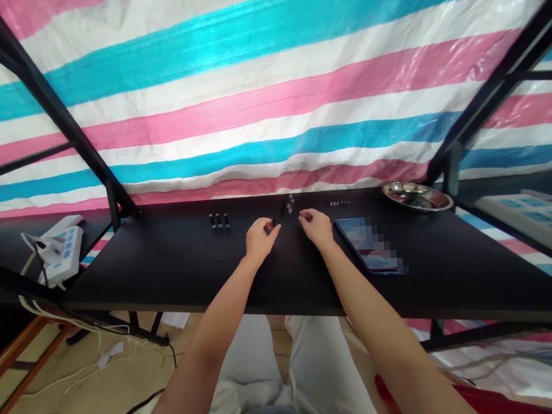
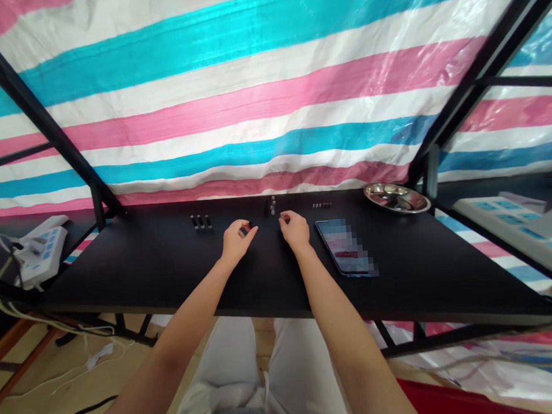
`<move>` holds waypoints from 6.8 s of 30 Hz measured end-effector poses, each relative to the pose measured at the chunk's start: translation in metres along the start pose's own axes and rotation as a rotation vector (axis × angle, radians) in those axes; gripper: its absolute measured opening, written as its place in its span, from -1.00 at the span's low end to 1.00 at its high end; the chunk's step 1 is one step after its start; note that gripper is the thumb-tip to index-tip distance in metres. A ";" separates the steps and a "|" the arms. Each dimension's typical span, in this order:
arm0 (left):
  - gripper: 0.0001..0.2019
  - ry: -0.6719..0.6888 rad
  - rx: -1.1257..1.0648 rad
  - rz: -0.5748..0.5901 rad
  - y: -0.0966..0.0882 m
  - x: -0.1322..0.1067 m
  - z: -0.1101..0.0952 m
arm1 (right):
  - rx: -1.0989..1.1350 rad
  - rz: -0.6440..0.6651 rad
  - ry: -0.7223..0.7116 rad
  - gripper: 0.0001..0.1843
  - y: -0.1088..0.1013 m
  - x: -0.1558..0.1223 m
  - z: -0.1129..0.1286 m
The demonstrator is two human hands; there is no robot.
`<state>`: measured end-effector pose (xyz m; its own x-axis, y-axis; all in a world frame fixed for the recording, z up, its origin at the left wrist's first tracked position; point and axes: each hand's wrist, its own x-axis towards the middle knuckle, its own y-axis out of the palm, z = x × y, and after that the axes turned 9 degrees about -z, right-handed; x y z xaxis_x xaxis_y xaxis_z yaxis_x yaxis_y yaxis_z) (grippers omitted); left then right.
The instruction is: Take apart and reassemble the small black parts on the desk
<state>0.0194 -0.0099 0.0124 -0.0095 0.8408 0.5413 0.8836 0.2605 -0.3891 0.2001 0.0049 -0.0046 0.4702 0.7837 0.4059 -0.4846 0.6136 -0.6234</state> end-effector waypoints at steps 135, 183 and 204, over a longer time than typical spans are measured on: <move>-0.77 -0.544 -0.598 0.263 -0.007 0.015 0.006 | 0.690 0.347 -0.090 -0.50 0.022 -0.022 0.035; -0.72 -0.484 -0.512 0.016 -0.008 0.018 0.015 | 0.385 0.276 -0.326 -0.81 0.020 -0.017 0.028; -0.75 -0.439 -0.454 0.003 -0.005 0.017 0.017 | -0.167 0.088 0.002 -0.77 0.011 0.003 0.012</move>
<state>0.0065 0.0115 0.0108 -0.1132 0.9827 0.1467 0.9936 0.1118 0.0177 0.1869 0.0153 -0.0021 0.4327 0.8335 0.3436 -0.3950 0.5179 -0.7587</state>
